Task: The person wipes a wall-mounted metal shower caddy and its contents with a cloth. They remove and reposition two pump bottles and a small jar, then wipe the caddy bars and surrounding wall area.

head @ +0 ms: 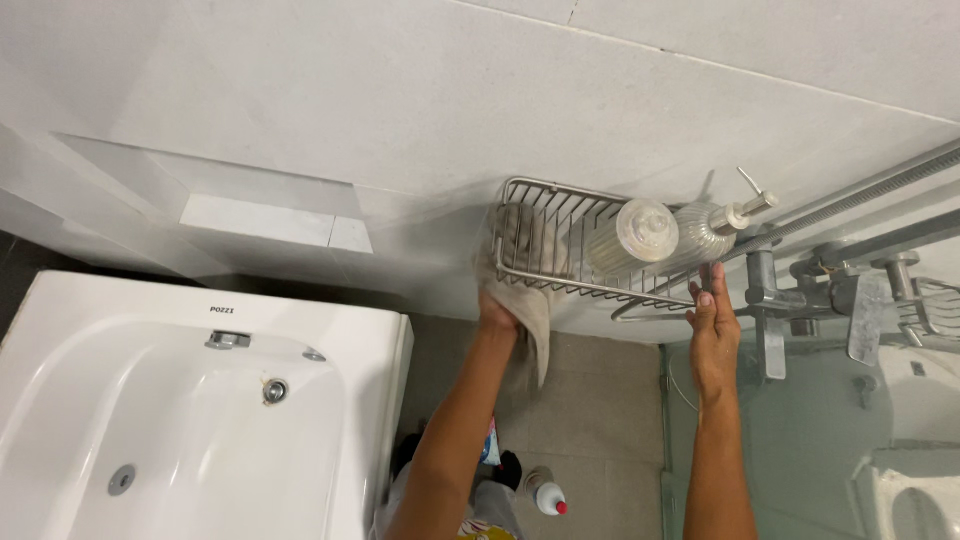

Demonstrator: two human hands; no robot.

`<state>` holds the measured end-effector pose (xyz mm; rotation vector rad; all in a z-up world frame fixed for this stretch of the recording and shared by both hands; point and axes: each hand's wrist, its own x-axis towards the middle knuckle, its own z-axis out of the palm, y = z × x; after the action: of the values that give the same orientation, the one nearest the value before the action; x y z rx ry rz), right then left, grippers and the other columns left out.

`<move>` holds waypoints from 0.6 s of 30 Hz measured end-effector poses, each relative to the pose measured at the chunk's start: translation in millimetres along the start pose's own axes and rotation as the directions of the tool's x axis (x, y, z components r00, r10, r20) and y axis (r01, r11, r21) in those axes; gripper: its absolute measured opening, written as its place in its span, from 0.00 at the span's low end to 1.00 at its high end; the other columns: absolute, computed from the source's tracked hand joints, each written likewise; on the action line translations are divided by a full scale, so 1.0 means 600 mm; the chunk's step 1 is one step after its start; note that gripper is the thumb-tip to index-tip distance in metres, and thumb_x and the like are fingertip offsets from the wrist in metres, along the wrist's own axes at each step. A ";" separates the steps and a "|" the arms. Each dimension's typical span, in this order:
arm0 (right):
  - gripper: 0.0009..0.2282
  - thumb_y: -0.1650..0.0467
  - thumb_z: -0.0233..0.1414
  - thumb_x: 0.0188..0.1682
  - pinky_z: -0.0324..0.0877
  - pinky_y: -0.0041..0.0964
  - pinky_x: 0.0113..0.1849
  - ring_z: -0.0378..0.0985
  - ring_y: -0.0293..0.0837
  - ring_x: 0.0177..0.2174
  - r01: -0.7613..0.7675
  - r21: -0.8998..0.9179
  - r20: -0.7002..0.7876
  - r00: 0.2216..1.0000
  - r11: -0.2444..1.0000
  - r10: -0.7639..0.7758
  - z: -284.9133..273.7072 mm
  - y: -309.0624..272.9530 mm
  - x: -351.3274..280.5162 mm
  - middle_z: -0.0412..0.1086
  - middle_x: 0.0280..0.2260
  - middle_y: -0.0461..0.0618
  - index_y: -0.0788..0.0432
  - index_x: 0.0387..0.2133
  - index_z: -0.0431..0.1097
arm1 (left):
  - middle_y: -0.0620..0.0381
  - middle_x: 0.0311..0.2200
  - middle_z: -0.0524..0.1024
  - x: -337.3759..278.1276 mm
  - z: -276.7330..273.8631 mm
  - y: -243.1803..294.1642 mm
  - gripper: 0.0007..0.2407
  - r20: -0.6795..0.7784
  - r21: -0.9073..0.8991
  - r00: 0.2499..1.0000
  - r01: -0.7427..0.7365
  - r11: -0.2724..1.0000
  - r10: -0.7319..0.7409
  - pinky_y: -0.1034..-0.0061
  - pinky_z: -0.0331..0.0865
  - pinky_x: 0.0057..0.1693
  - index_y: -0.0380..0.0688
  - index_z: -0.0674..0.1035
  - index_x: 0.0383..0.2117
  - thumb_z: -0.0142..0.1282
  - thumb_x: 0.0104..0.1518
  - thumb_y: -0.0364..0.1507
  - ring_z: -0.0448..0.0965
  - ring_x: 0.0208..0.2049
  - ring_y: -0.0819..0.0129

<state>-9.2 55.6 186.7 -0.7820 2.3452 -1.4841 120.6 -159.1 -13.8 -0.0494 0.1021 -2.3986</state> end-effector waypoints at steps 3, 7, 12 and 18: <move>0.28 0.56 0.41 0.57 0.68 0.49 0.54 0.64 0.56 0.62 -0.003 0.003 -0.002 1.000 1.000 0.004 -0.001 0.003 0.000 0.55 0.67 0.53 0.51 0.69 0.49 | 0.52 0.55 0.73 0.038 0.028 -0.007 0.21 0.028 -0.021 0.999 -0.029 0.999 0.030 0.60 0.70 0.61 0.43 0.72 0.56 0.50 0.64 0.43 0.73 0.55 0.58; 0.28 0.55 0.41 0.57 0.67 0.48 0.55 0.63 0.56 0.62 0.009 0.005 0.024 1.000 1.000 -0.009 -0.004 0.007 -0.004 0.54 0.68 0.53 0.50 0.69 0.49 | 0.52 0.54 0.73 -0.005 0.053 -0.006 0.20 0.050 -0.036 0.998 -0.045 0.998 0.047 0.61 0.70 0.61 0.43 0.72 0.55 0.50 0.64 0.43 0.73 0.54 0.58; 0.29 0.55 0.40 0.57 0.67 0.47 0.55 0.64 0.56 0.61 0.065 0.040 0.054 0.996 0.997 -0.067 -0.008 0.018 0.001 0.54 0.68 0.54 0.53 0.70 0.48 | 0.52 0.53 0.74 -0.109 0.044 -0.014 0.20 -0.023 -0.062 0.999 -0.040 0.997 0.039 0.61 0.71 0.60 0.43 0.73 0.54 0.51 0.63 0.42 0.73 0.54 0.58; 0.28 0.58 0.41 0.59 0.67 0.42 0.53 0.65 0.53 0.61 0.095 0.116 0.083 0.991 0.989 -0.105 -0.011 0.050 0.013 0.53 0.69 0.53 0.55 0.70 0.46 | 0.52 0.52 0.74 -0.076 0.015 -0.007 0.19 -0.069 -0.065 0.996 -0.053 0.997 0.048 0.61 0.71 0.59 0.43 0.73 0.53 0.51 0.63 0.42 0.73 0.53 0.58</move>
<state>-28.0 65.9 163.4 -0.9292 2.1667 -1.5720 152.1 -125.4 -4.5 0.0031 0.2123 -2.3466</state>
